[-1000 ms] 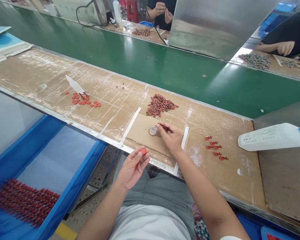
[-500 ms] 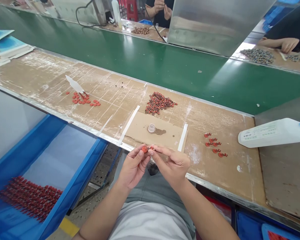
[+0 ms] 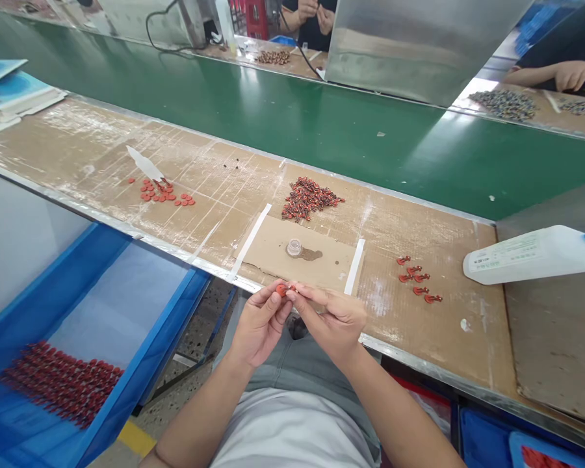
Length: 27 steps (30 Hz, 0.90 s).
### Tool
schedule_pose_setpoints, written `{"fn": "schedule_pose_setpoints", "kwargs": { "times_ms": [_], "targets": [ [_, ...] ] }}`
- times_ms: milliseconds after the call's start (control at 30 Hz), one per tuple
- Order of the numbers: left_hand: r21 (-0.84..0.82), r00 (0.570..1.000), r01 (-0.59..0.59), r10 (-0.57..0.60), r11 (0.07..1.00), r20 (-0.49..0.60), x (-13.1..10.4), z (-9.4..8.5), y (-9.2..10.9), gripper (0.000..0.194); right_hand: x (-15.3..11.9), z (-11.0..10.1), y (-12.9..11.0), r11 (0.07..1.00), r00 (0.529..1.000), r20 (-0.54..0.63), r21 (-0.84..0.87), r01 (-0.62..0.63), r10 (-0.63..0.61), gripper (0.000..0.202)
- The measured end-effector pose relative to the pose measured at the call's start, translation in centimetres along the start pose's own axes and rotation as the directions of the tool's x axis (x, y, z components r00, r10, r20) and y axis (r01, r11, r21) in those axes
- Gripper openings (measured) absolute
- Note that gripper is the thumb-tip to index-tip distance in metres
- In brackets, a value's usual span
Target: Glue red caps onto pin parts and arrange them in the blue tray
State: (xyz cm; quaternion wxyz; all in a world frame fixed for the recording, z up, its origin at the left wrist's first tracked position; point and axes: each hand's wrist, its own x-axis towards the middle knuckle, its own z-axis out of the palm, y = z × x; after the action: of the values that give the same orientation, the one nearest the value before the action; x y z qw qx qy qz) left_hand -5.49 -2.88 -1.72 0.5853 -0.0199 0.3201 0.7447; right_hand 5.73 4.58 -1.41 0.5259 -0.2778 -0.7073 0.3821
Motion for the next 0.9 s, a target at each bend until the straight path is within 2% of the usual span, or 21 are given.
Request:
{"fn": "schedule_pose_setpoints", "kwargs": {
  "times_ms": [233, 467, 900],
  "targets": [
    [-0.006, 1.000, -0.008, 0.008, 1.000, 0.007, -0.07, 0.03, 0.00, 0.023, 0.19, 0.08, 0.00, 0.998, 0.998, 0.028, -0.026, 0.060, -0.060, 0.043],
    [0.008, 0.999, -0.035, 0.035, 0.999, 0.014, 0.02, -0.23, -0.02, 0.021, 0.12, 0.20, -0.03, 0.994, 0.995, 0.040, -0.059, 0.093, -0.091, 0.039],
    [0.060, 0.996, -0.091, 0.089, 0.994, 0.030, -0.10, -0.07, 0.04, 0.020, 0.20, 0.43, -0.50, 0.994, 0.994, 0.043, -0.048, 0.102, -0.100, 0.046]
  ]
}}
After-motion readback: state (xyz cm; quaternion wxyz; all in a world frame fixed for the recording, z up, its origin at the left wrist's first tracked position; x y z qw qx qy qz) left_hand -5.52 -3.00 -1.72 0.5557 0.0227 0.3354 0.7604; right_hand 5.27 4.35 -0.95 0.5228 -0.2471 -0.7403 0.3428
